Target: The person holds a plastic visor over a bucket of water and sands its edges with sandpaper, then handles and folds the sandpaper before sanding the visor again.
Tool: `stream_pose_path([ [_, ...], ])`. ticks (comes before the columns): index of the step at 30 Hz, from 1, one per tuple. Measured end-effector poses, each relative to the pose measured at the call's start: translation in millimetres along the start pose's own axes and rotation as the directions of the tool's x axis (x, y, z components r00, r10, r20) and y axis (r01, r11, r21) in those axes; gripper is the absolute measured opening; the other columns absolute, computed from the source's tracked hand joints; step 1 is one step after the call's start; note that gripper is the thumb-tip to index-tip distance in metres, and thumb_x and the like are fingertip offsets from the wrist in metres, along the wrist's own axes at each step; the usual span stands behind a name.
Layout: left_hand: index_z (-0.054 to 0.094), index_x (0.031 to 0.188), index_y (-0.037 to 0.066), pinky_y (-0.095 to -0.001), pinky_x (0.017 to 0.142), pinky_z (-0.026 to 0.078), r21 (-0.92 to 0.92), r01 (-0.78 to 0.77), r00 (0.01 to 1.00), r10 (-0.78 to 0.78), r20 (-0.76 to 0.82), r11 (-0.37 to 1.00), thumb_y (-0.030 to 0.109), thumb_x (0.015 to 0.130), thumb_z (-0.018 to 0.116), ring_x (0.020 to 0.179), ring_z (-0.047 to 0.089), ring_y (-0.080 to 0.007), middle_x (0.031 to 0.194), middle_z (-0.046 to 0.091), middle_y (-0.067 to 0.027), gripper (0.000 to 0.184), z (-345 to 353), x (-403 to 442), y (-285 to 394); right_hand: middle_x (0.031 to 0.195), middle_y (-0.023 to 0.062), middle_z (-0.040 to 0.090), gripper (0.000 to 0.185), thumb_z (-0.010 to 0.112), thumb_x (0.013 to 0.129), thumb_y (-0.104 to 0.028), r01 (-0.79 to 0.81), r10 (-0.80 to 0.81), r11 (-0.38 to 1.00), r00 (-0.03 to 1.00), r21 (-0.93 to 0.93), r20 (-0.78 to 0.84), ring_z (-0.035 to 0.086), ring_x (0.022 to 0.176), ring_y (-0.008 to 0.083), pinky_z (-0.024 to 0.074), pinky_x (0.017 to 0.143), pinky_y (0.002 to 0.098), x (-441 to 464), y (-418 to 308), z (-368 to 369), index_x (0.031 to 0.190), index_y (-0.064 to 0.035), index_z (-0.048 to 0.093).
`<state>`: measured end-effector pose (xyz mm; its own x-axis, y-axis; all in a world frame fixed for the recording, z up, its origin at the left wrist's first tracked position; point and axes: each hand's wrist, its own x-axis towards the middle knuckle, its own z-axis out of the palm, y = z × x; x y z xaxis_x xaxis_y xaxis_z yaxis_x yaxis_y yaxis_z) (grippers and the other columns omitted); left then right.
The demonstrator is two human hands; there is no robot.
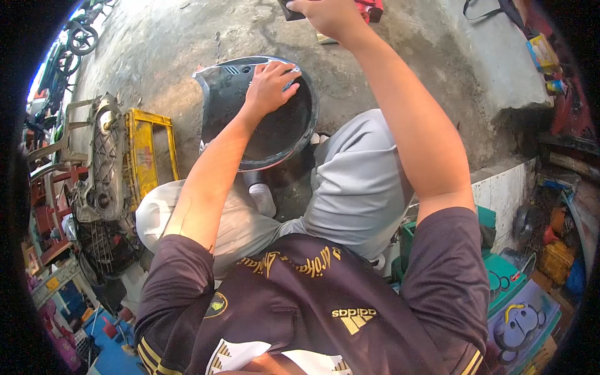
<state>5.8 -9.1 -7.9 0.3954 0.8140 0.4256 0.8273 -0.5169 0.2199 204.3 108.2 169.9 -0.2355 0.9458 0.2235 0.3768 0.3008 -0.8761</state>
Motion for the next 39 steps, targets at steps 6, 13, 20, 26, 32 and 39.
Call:
stream_pose_path([
  [6,0.084,0.099,0.019,-0.0475,0.102,0.047,-0.116,-0.133,0.991,0.131,-0.026,0.984,0.03,0.091,0.08,0.117,0.068,-0.0203,0.113,0.077,0.0028,0.015,-5.3,-7.2,10.0,0.102,0.0142,0.078,0.023,0.086,0.089,-0.015,-0.052,0.047,0.993,0.998,0.109,0.052,0.072,0.088,0.0185,0.0579,0.079,0.0352,-2.6,-4.5,8.0,0.103,0.001,0.077],
  [13,0.078,0.085,0.014,-0.0472,0.082,0.05,-0.248,0.134,0.958,-0.189,-0.214,0.959,0.02,0.085,0.084,0.086,0.069,-0.0269,0.085,0.072,-0.0042,0.008,5.5,-46.8,88.7,0.098,0.0145,0.079,0.023,0.086,0.09,-0.016,-0.007,0.008,1.0,0.998,-0.009,0.069,0.073,0.089,0.0208,0.0581,0.082,0.0369,-3.0,-8.9,13.0,0.103,0.0003,0.076],
  [20,0.079,0.128,0.008,-0.0501,0.115,0.053,0.055,0.874,0.329,-0.67,0.665,0.484,0.052,0.104,0.062,0.136,0.067,-0.042,0.145,0.071,-0.0215,0.052,53.3,-108.3,47.1,0.097,0.0138,0.078,0.023,0.087,0.089,-0.016,0.002,-0.001,1.0,0.998,-0.014,0.058,0.072,0.089,0.0205,0.0572,0.081,0.0376,-8.4,-3.2,1.5,0.1,-0.0005,0.075],
  [26,0.077,0.121,0.003,-0.0419,0.076,0.063,-0.065,0.99,0.109,-0.397,0.911,0.123,0.037,0.109,0.057,0.082,0.079,-0.028,0.101,0.081,-0.0189,0.041,30.1,-81.0,50.1,0.095,0.0132,0.078,0.021,0.087,0.088,-0.014,0.015,-0.015,1.0,1.0,0.007,0.014,0.072,0.087,0.0191,0.0576,0.079,0.0362,-8.7,7.9,-8.8,0.099,-0.0002,0.075],
  [32,0.073,0.118,-0.001,-0.0325,0.061,0.053,-0.562,0.814,0.549,-0.512,0.661,0.148,0.03,0.113,0.058,0.067,0.067,-0.0183,0.09,0.075,-0.0106,0.034,-9.3,-5.2,39.2,0.094,0.0139,0.078,0.021,0.087,0.089,-0.015,-0.016,0.015,0.999,1.0,0.035,0.027,0.073,0.087,0.0198,0.0583,0.08,0.0362,-4.6,8.1,-8.6,0.099,-0.0001,0.076],
  [39,0.07,0.144,0.007,-0.0453,0.1,0.059,-0.446,0.661,0.743,-0.609,0.278,0.604,0.022,0.106,0.067,0.114,0.074,-0.0322,0.131,0.077,-0.0187,0.041,-27.3,0.2,-17.9,0.098,0.0155,0.079,0.022,0.087,0.089,-0.016,0.003,-0.002,1.0,1.0,-0.014,0.027,0.074,0.089,0.0208,0.0585,0.08,0.0373,-7.2,0.5,-4.7,0.099,0.0003,0.077],
])
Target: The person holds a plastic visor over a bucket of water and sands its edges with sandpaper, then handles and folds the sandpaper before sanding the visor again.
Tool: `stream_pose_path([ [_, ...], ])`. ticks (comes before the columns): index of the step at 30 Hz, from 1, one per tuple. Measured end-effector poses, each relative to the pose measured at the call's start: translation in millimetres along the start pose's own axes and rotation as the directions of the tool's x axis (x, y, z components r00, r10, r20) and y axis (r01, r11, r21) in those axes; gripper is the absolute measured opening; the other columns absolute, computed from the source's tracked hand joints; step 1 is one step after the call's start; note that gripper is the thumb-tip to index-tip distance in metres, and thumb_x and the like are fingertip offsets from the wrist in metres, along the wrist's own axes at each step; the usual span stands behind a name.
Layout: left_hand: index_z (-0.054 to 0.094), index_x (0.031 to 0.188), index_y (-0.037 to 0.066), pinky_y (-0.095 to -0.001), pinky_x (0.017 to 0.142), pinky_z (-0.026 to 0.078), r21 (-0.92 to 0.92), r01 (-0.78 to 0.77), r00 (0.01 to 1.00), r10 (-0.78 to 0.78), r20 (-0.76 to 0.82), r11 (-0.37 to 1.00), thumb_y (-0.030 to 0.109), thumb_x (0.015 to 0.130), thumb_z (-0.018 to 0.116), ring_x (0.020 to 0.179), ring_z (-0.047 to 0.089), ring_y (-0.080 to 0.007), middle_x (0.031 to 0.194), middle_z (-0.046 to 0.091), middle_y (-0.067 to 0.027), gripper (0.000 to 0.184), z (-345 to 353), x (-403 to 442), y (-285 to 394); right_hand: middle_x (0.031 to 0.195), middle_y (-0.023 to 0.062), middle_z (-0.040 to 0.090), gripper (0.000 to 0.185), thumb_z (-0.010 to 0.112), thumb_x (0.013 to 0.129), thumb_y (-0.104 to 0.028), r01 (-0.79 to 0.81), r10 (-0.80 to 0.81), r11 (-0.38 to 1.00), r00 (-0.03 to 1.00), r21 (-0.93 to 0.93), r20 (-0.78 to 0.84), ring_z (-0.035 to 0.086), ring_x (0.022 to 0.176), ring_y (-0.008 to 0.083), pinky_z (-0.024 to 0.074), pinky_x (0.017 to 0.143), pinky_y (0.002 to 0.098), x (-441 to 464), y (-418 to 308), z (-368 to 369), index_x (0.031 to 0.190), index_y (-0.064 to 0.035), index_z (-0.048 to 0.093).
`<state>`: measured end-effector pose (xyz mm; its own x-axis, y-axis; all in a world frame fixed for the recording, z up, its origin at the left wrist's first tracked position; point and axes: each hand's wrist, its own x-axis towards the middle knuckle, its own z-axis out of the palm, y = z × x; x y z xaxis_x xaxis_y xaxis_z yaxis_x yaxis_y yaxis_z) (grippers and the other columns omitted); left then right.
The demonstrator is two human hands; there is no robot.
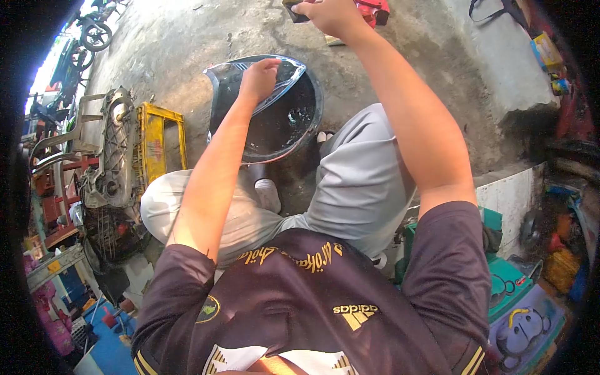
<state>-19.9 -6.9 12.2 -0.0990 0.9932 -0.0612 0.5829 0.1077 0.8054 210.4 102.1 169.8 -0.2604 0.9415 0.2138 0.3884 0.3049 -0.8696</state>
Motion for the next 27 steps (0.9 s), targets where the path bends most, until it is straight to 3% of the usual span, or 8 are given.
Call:
stream_pose_path([
  [1,0.071,0.144,0.013,-0.0523,0.107,0.056,0.48,-0.277,0.947,0.32,-0.008,0.833,0.025,0.105,0.07,0.125,0.07,-0.0345,0.138,0.075,-0.0161,0.041,-2.6,-3.1,1.5,0.099,0.0158,0.079,0.021,0.086,0.089,-0.016,0.001,-0.001,1.0,1.0,0.006,0.01,0.074,0.09,0.0207,0.0586,0.08,0.0372,0.8,0.3,-0.3,0.099,0.0005,0.077],
  [5,0.065,0.153,0.022,-0.0689,0.117,0.041,0.727,-0.373,0.917,0.35,0.193,0.577,0.032,0.105,0.068,0.156,0.047,-0.0296,0.166,0.056,-0.0033,0.049,4.9,-25.7,1.0,0.1,0.0157,0.08,0.019,0.085,0.09,-0.014,0.011,-0.012,0.998,1.0,0.066,0.004,0.074,0.09,0.0202,0.0586,0.08,0.0365,3.5,-0.8,3.0,0.099,0.001,0.077],
  [9,0.061,0.157,0.023,-0.0671,0.119,0.04,0.653,-0.615,0.773,0.506,0.384,0.443,0.028,0.107,0.065,0.156,0.047,-0.0293,0.169,0.053,-0.0034,0.05,-4.3,-28.7,-5.3,0.099,0.0151,0.08,0.018,0.084,0.09,-0.012,0.006,-0.009,0.996,0.999,0.086,0.037,0.074,0.087,0.0195,0.0587,0.078,0.0357,6.6,-1.2,3.2,0.099,0.0009,0.077],
  [14,0.061,0.156,0.021,-0.0568,0.12,0.044,0.582,-0.628,0.772,0.504,0.386,0.516,0.034,0.103,0.072,0.152,0.052,-0.0311,0.163,0.058,-0.0063,0.056,-17.3,-12.4,5.2,0.096,0.0136,0.079,0.017,0.084,0.091,-0.012,0.0,-0.002,0.998,1.0,0.057,0.027,0.072,0.081,0.018,0.0594,0.073,0.0365,2.3,-2.8,2.3,0.098,0.0007,0.075],
  [20,0.063,0.157,0.022,-0.0519,0.117,0.049,0.605,-0.598,0.783,0.222,0.58,0.526,0.044,0.101,0.075,0.142,0.061,-0.0361,0.158,0.062,-0.0109,0.061,-90.3,26.5,37.5,0.108,0.0141,0.079,0.021,0.082,0.093,-0.012,-0.11,0.079,0.966,0.987,0.236,0.136,0.072,0.084,0.0194,0.0635,0.081,0.0423,-12.9,-1.8,-20.9,0.107,0.0011,0.073],
  [21,0.065,0.155,0.024,-0.0548,0.117,0.049,0.625,-0.597,0.785,0.204,0.585,0.503,0.045,0.1,0.076,0.144,0.059,-0.0363,0.157,0.062,-0.0118,0.06,-98.1,30.5,38.0,0.099,0.0023,0.074,0.018,0.082,0.099,-0.017,0.065,-0.086,0.992,0.977,0.109,0.197,0.073,0.128,0.0184,0.0532,0.093,0.0296,-2.6,35.4,-26.8,0.098,-0.0053,0.069],
  [25,0.06,0.16,0.03,-0.0597,0.118,0.046,0.607,-0.604,0.789,0.283,0.545,0.516,0.05,0.099,0.077,0.15,0.053,-0.0382,0.165,0.055,-0.0129,0.067,-101.7,29.4,6.7,0.097,0.0007,0.077,0.016,0.08,0.097,-0.015,-0.181,0.209,0.972,0.955,-0.148,0.211,0.069,0.1,0.0099,0.0555,0.089,0.031,-17.4,85.3,-15.1,0.096,-0.0046,0.067],
  [27,0.053,0.165,0.037,-0.0685,0.12,0.04,0.567,-0.54,0.837,0.331,0.435,0.622,0.059,0.097,0.076,0.156,0.046,-0.0427,0.173,0.045,-0.014,0.075,-85.8,14.0,-13.7,0.1,0.0043,0.079,0.017,0.079,0.096,-0.015,-0.157,0.168,0.985,0.961,-0.066,0.218,0.072,0.099,0.0142,0.0574,0.091,0.0343,-33.0,116.6,11.2,0.1,-0.0033,0.068],
])
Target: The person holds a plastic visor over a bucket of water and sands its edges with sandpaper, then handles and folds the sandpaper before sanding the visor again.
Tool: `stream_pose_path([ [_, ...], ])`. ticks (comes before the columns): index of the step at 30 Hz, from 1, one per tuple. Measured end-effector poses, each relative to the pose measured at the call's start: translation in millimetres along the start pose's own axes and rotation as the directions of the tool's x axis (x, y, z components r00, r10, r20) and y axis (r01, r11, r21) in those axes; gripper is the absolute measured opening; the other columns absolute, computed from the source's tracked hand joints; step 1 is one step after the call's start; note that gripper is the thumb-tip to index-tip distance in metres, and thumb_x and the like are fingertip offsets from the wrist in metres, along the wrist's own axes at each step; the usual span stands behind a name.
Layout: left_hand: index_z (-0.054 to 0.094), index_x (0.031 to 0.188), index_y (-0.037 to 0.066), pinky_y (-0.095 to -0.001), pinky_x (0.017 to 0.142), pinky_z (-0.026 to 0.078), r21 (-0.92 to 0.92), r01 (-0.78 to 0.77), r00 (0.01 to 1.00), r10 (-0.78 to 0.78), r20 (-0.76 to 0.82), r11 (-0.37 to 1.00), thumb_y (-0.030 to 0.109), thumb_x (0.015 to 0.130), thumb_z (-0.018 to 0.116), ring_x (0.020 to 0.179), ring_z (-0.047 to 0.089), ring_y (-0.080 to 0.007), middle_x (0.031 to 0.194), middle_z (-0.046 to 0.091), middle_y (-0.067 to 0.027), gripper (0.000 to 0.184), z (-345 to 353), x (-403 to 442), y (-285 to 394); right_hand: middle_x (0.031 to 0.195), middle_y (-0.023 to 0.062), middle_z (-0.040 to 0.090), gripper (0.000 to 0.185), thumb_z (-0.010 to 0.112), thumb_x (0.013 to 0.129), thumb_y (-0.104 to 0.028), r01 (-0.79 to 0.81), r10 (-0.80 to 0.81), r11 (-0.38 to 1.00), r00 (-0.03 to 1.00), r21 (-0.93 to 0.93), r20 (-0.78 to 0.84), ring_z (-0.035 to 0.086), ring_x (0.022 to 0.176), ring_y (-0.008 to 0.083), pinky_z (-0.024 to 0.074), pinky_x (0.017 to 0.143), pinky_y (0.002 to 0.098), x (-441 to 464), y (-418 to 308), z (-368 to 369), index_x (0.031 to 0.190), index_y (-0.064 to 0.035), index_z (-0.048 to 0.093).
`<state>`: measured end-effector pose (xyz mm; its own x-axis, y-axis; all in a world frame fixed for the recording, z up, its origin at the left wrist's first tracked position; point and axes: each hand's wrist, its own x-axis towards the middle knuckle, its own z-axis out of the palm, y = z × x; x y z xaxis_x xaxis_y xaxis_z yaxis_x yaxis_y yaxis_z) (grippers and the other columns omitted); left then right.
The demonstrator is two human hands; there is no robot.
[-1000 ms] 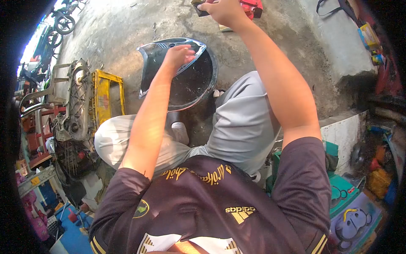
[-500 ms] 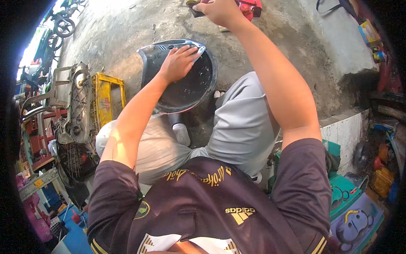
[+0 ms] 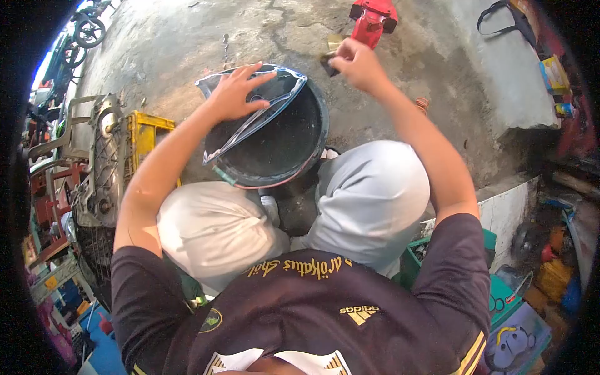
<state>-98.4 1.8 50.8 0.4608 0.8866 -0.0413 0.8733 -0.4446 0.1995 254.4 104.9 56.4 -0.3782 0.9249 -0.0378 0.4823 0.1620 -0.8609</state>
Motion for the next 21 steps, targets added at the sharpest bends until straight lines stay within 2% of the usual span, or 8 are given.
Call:
stream_pose_path([
  [1,0.047,0.168,0.044,-0.0762,0.12,0.035,0.012,0.062,0.996,-0.062,0.066,0.998,0.068,0.095,0.073,0.16,0.039,-0.0465,0.178,0.038,-0.0141,0.081,8.3,-4.6,5.5,0.103,0.0078,0.082,0.019,0.078,0.095,-0.016,0.041,-0.042,0.995,0.999,0.091,0.003,0.075,0.097,0.0185,0.0594,0.092,0.0377,-3.3,4.3,12.8,0.104,-0.0021,0.069],
  [5,0.047,0.167,0.049,-0.0801,0.12,0.03,0.123,0.088,0.996,-0.089,0.0,0.989,0.075,0.092,0.072,0.164,0.033,-0.0447,0.18,0.035,-0.012,0.083,28.7,-14.0,20.0,0.116,0.0114,0.082,0.022,0.079,0.093,-0.014,0.1,-0.102,0.994,0.994,0.048,0.046,0.075,0.105,0.0272,0.0592,0.1,0.0415,-16.5,11.4,58.9,0.11,-0.0027,0.07],
  [7,0.047,0.165,0.053,-0.0828,0.118,0.031,0.114,0.077,0.993,-0.066,-0.098,0.99,0.078,0.09,0.072,0.161,0.037,-0.0455,0.178,0.039,-0.0116,0.083,33.5,-15.9,18.8,0.126,0.0135,0.078,0.027,0.079,0.091,-0.011,0.457,-0.457,0.877,0.889,-0.149,0.039,0.07,0.122,0.0352,0.0563,0.107,0.0452,-16.0,31.0,78.9,0.115,-0.0037,0.071],
  [8,0.047,0.164,0.053,-0.0816,0.119,0.032,0.114,0.082,0.991,-0.069,-0.111,0.99,0.078,0.089,0.073,0.161,0.038,-0.0451,0.177,0.04,-0.0107,0.083,34.3,-16.5,18.9,0.135,0.014,0.074,0.034,0.084,0.089,-0.013,0.504,-0.497,0.835,0.863,-0.221,0.091,0.064,0.131,0.0366,0.0543,0.11,0.0471,-16.9,39.9,82.5,0.12,-0.0055,0.072],
  [13,0.05,0.164,0.053,-0.077,0.124,0.029,0.094,0.139,0.99,-0.135,-0.045,0.986,0.077,0.088,0.074,0.163,0.035,-0.0414,0.18,0.037,-0.0072,0.083,27.0,-14.9,25.3,0.134,0.0124,0.072,0.044,0.091,0.085,-0.021,0.506,-0.515,0.826,0.856,-0.249,0.031,0.065,0.129,0.0376,0.055,0.108,0.0479,-29.1,24.3,92.7,0.124,-0.0067,0.075],
  [17,0.05,0.164,0.052,-0.0768,0.123,0.029,0.101,0.122,0.992,-0.117,-0.052,0.987,0.078,0.088,0.073,0.163,0.035,-0.0415,0.179,0.037,-0.0079,0.084,27.5,-15.2,22.1,0.13,0.011,0.072,0.041,0.088,0.086,-0.01,0.442,-0.451,0.851,0.892,-0.283,0.034,0.068,0.122,0.0375,0.0584,0.103,0.0452,-28.1,33.5,90.2,0.125,-0.0082,0.076],
  [19,0.05,0.164,0.052,-0.0766,0.123,0.029,0.104,0.124,0.991,-0.118,-0.056,0.987,0.079,0.088,0.072,0.163,0.036,-0.0417,0.179,0.037,-0.0081,0.084,28.7,-14.9,23.0,0.13,0.0114,0.073,0.042,0.087,0.084,-0.008,0.592,-0.575,0.742,0.803,-0.314,0.155,0.068,0.122,0.0371,0.0589,0.101,0.0453,-26.0,31.5,85.4,0.125,-0.0086,0.076],
  [21,0.05,0.164,0.051,-0.0761,0.122,0.03,0.097,0.118,0.991,-0.111,-0.068,0.988,0.079,0.088,0.072,0.162,0.036,-0.0422,0.178,0.038,-0.0088,0.084,28.8,-14.8,22.8,0.129,0.012,0.073,0.044,0.086,0.083,-0.005,0.583,-0.57,0.746,0.809,-0.323,0.145,0.069,0.122,0.0374,0.0585,0.102,0.046,-22.3,33.0,80.8,0.125,-0.0073,0.076],
])
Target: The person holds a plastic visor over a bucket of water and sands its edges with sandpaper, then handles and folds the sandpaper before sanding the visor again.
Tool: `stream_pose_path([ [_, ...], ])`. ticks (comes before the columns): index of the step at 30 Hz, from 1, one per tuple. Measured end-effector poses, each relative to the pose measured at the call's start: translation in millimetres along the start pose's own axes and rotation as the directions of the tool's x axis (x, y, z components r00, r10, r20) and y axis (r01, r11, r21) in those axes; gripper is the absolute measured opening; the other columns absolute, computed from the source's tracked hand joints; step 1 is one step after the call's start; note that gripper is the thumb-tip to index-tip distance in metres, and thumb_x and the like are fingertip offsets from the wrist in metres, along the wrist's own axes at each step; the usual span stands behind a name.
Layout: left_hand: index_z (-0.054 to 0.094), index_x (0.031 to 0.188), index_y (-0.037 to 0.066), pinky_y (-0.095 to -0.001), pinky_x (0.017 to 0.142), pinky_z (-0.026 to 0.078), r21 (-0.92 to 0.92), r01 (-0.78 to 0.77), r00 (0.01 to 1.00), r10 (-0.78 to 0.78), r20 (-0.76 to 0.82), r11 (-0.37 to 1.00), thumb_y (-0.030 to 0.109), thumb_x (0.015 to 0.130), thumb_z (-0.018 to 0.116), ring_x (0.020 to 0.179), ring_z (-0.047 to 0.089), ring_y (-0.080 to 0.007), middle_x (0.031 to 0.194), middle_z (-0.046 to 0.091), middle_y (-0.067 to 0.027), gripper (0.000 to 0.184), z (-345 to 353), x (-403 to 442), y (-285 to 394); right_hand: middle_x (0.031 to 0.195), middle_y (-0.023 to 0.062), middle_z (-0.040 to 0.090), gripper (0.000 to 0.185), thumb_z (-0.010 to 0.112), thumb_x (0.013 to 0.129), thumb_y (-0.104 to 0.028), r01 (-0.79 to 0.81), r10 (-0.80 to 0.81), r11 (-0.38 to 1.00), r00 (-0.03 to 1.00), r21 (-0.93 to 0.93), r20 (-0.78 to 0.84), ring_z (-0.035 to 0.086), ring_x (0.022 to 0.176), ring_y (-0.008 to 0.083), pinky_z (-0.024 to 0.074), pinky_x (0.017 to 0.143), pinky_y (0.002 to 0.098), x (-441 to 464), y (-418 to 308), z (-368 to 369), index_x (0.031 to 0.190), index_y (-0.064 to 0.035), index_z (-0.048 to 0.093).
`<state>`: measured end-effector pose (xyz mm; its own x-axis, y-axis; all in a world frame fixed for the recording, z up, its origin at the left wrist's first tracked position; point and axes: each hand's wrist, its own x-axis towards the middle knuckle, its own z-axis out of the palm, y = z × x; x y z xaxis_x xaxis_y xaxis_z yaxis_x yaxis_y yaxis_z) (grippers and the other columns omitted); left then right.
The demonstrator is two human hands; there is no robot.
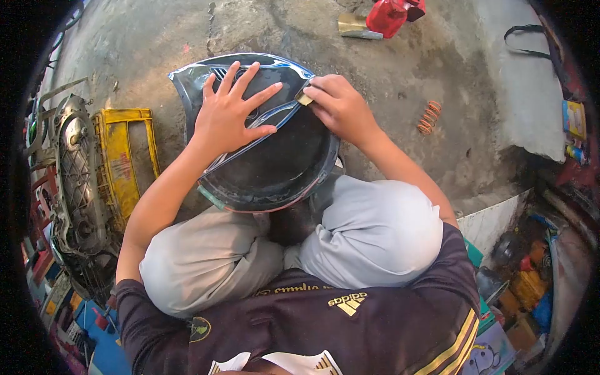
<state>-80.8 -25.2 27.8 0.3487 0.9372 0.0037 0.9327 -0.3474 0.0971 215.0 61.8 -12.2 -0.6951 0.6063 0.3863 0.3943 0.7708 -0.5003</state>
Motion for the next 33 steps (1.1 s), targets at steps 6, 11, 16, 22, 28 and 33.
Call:
stream_pose_path([
  [6,0.051,0.164,0.05,-0.0757,0.123,0.03,-0.025,-0.01,1.0,0.01,-0.028,1.0,0.076,0.088,0.074,0.161,0.038,-0.0434,0.177,0.04,-0.01,0.084,2.2,-1.1,-0.8,0.127,0.0129,0.075,0.049,0.085,0.078,-0.001,0.017,-0.016,1.0,0.998,0.019,-0.057,0.07,0.12,0.0376,0.0587,0.102,0.0467,5.1,-7.8,0.2,0.126,-0.005,0.075],
  [11,0.051,0.164,0.05,-0.0757,0.121,0.032,-0.024,-0.019,0.998,0.017,-0.056,1.0,0.075,0.088,0.075,0.159,0.04,-0.0446,0.175,0.042,-0.0114,0.083,5.6,-1.8,-2.3,0.123,0.0116,0.074,0.049,0.088,0.076,-0.003,0.196,-0.2,0.975,0.979,0.104,0.036,0.07,0.111,0.0377,0.0601,0.096,0.0461,1.1,-22.6,-11.8,0.123,-0.0062,0.073],
  [16,0.051,0.163,0.049,-0.0739,0.12,0.035,-0.007,-0.035,0.995,0.034,-0.094,0.999,0.075,0.088,0.075,0.157,0.043,-0.0452,0.173,0.046,-0.0121,0.083,12.6,-3.9,-6.2,0.118,0.0104,0.068,0.042,0.089,0.074,-0.008,0.332,-0.395,0.912,0.87,0.239,0.296,0.067,0.111,0.0361,0.059,0.092,0.0459,-8.0,-37.5,-3.8,0.111,-0.0084,0.069],
  [22,0.051,0.163,0.05,-0.0708,0.123,0.034,-0.003,-0.029,0.987,0.028,-0.158,1.0,0.075,0.089,0.074,0.159,0.042,-0.0418,0.174,0.046,-0.0089,0.081,21.3,-6.6,-6.3,0.107,0.0092,0.064,0.04,0.086,0.078,-0.015,0.24,-0.274,0.961,0.738,0.139,0.617,0.065,0.102,0.0349,0.0602,0.085,0.0459,-1.7,-40.2,6.8,0.112,-0.0119,0.065],
  [28,0.055,0.161,0.047,-0.07,0.124,0.034,-0.019,-0.037,0.98,0.033,-0.196,0.999,0.076,0.089,0.074,0.157,0.044,-0.0416,0.171,0.049,-0.0104,0.08,22.9,-7.1,-7.2,0.127,0.0156,0.069,0.062,0.089,0.077,-0.015,0.115,-0.057,0.993,0.703,-0.034,0.709,0.071,0.118,0.0414,0.0646,0.089,0.0509,0.5,-44.6,33.6,0.135,-0.0098,0.065],
  [33,0.056,0.161,0.046,-0.0689,0.123,0.034,-0.025,-0.033,0.978,0.027,-0.208,0.999,0.076,0.089,0.074,0.157,0.045,-0.0411,0.17,0.051,-0.0106,0.08,24.3,-8.2,-8.1,0.138,0.0202,0.07,0.07,0.088,0.076,-0.011,0.23,-0.058,0.969,0.557,-0.087,0.828,0.072,0.123,0.0416,0.0648,0.091,0.051,-1.3,-35.4,59.5,0.143,-0.0095,0.066],
])
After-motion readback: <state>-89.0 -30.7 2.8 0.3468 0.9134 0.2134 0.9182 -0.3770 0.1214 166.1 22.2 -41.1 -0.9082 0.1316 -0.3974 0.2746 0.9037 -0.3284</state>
